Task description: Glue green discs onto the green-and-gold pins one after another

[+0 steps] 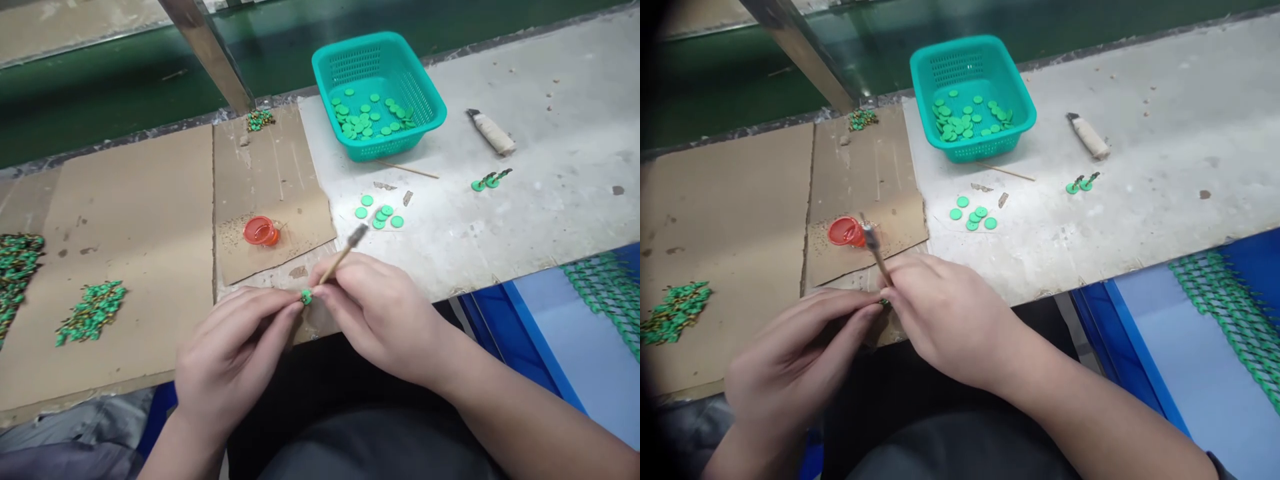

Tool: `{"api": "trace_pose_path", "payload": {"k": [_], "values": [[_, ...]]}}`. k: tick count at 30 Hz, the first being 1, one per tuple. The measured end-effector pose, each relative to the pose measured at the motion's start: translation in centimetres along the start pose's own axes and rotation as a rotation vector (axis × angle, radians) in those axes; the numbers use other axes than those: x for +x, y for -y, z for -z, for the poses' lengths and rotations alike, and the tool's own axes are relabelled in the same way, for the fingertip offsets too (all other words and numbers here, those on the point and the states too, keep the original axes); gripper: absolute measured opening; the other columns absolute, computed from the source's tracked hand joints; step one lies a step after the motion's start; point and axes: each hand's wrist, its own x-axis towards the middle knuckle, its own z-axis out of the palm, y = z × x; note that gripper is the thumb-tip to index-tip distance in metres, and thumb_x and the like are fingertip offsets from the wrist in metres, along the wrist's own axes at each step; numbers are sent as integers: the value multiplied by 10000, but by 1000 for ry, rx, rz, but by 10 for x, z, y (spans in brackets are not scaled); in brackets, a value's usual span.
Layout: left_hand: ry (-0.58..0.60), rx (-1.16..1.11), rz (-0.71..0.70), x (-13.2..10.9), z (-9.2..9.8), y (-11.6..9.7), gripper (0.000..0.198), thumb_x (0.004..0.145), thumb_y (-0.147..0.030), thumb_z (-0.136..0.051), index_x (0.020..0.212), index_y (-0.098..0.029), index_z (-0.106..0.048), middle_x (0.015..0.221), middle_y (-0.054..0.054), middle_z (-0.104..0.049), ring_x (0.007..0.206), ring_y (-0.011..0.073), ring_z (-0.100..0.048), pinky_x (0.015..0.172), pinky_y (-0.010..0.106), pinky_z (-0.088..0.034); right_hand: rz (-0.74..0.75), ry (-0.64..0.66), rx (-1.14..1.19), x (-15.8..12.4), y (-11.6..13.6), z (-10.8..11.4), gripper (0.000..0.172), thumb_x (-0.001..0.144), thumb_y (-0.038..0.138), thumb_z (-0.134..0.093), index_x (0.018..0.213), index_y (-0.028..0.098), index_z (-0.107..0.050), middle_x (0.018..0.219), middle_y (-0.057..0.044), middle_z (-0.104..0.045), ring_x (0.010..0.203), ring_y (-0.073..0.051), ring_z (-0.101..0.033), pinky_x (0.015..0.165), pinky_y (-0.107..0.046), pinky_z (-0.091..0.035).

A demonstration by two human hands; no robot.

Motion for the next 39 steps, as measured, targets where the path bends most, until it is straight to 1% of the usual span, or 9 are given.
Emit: {"api": "trace_pose_path", "payload": {"k": [3,8,12,19,25,29,34,37,39], "values": [[-21,-5,45,-1,0,0,245,1070,-143,-826,1216,-339,-845,1106,-34,-877,997,183,-829,943,362,-653,29,1,-21,-1,-5,-8,162,1202,134,-584,1081,183,-681,1111,-114,-850,1067,-248,-839,948,-364,-696],[-29,10,73,0,-2,-4,221,1088,-179,-821,1193,-371,-857,1102,-59,-884,969,173,-823,933,366,-671,62,32,-21,-5,-8,-10,135,1219,154,-573,1183,211,-691,1163,-103,-862,1109,-249,-837,982,-401,-714],[-40,2,75,0,-2,-5,228,1078,-177,-831,1180,-377,-871,1083,-60,-887,946,176,-828,922,373,-681,69,54,-15,-4,-9,-10,166,1224,149,-557,1161,210,-698,1154,-102,-861,1072,-246,-830,944,-404,-708],[-44,-12,48,0,-3,-3,236,1070,-151,-837,1187,-355,-855,1087,-61,-882,952,154,-817,929,344,-672,59,83,11,-2,-9,-12,182,1223,126,-544,1187,213,-699,1175,-96,-854,1072,-226,-799,946,-383,-680],[-49,-14,57,2,-2,-5,220,1079,-163,-823,1161,-365,-853,1052,-59,-879,925,170,-822,899,371,-678,49,104,-21,2,-3,-10,205,1223,127,-549,1091,194,-690,1029,-66,-811,928,-211,-754,828,-345,-615],[-36,-12,77,1,-2,-6,217,1091,-171,-815,1163,-374,-841,1071,-61,-881,952,177,-826,920,391,-677,43,123,-8,3,-3,-9,216,1217,122,-544,1069,224,-663,1037,-50,-812,930,-200,-747,838,-338,-607],[-40,-3,63,1,-2,-4,190,1092,-194,-812,1140,-373,-853,1059,-54,-886,950,197,-839,923,409,-684,15,125,3,4,-3,-13,210,1206,112,-533,1094,244,-653,1092,-56,-824,1002,-210,-767,890,-350,-624],[-33,-17,60,2,-2,-4,194,1095,-182,-809,1149,-364,-848,1068,-54,-885,969,189,-837,932,393,-674,-20,124,18,4,-3,-13,223,1204,120,-543,1042,244,-632,1036,-42,-801,941,-199,-752,849,-336,-612],[-25,-23,69,2,-1,-5,196,1096,-182,-814,1165,-363,-847,1088,-50,-889,991,191,-837,943,398,-668,-55,80,25,3,-4,-11,216,1198,150,-575,1012,247,-622,1003,-33,-787,926,-198,-751,835,-329,-611]]}}
